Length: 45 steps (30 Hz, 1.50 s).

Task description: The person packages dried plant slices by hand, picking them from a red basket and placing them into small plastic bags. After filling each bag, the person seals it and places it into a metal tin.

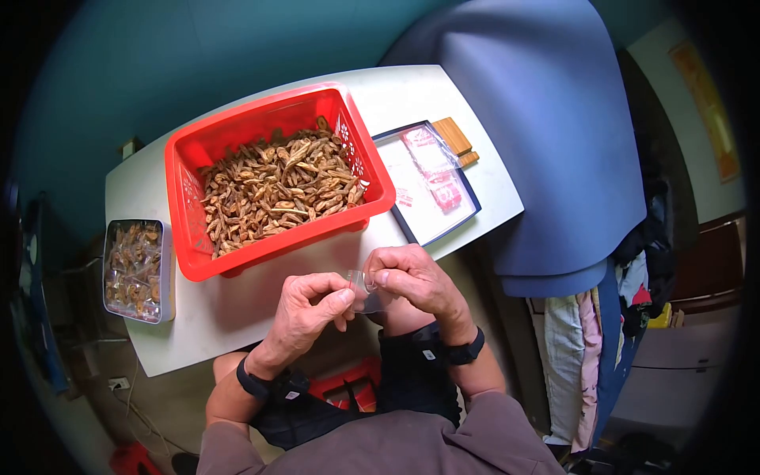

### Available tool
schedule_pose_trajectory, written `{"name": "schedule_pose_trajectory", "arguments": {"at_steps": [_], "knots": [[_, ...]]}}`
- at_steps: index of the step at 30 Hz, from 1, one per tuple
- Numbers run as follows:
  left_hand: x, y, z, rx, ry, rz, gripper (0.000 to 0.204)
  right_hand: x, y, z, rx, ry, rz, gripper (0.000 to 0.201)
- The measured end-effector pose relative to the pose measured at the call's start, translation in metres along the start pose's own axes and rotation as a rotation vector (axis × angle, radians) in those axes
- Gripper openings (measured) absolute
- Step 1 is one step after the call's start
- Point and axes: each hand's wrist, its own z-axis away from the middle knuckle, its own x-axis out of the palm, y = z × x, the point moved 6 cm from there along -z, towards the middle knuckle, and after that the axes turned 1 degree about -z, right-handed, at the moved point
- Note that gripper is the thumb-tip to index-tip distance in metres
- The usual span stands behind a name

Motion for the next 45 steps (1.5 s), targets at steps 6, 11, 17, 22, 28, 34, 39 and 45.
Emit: {"name": "schedule_pose_trajectory", "arguments": {"at_steps": [6,11,17,22,28,34,39,45], "knots": [[-0.001,0.008,0.001,0.026,0.03,-0.07,0.018,-0.001,-0.018,0.004,0.006,0.025,0.075,0.02],[-0.005,0.026,0.007,0.112,0.083,0.006,0.013,0.004,-0.057,0.005,-0.194,0.439,0.225,0.015],[-0.026,0.082,0.029,0.5,0.27,0.002,0.006,0.041,-0.125,-0.001,-0.821,0.54,0.282,0.032],[-0.046,0.123,0.038,0.709,0.423,-0.022,0.015,0.078,-0.134,-0.044,-0.806,0.408,0.47,0.034],[-0.047,0.124,0.007,0.766,0.36,0.019,0.015,0.074,-0.109,-0.078,-0.699,0.307,0.214,0.031],[-0.057,0.101,-0.011,0.642,0.375,0.002,0.015,0.064,-0.096,-0.09,-0.513,0.25,0.273,0.029],[-0.054,0.107,-0.008,0.589,0.359,-0.031,0.016,0.058,-0.099,-0.088,-0.54,0.127,0.255,0.037],[-0.061,0.106,-0.006,0.665,0.486,-0.389,0.02,0.055,-0.092,-0.099,-0.544,0.111,0.191,0.025]]}}
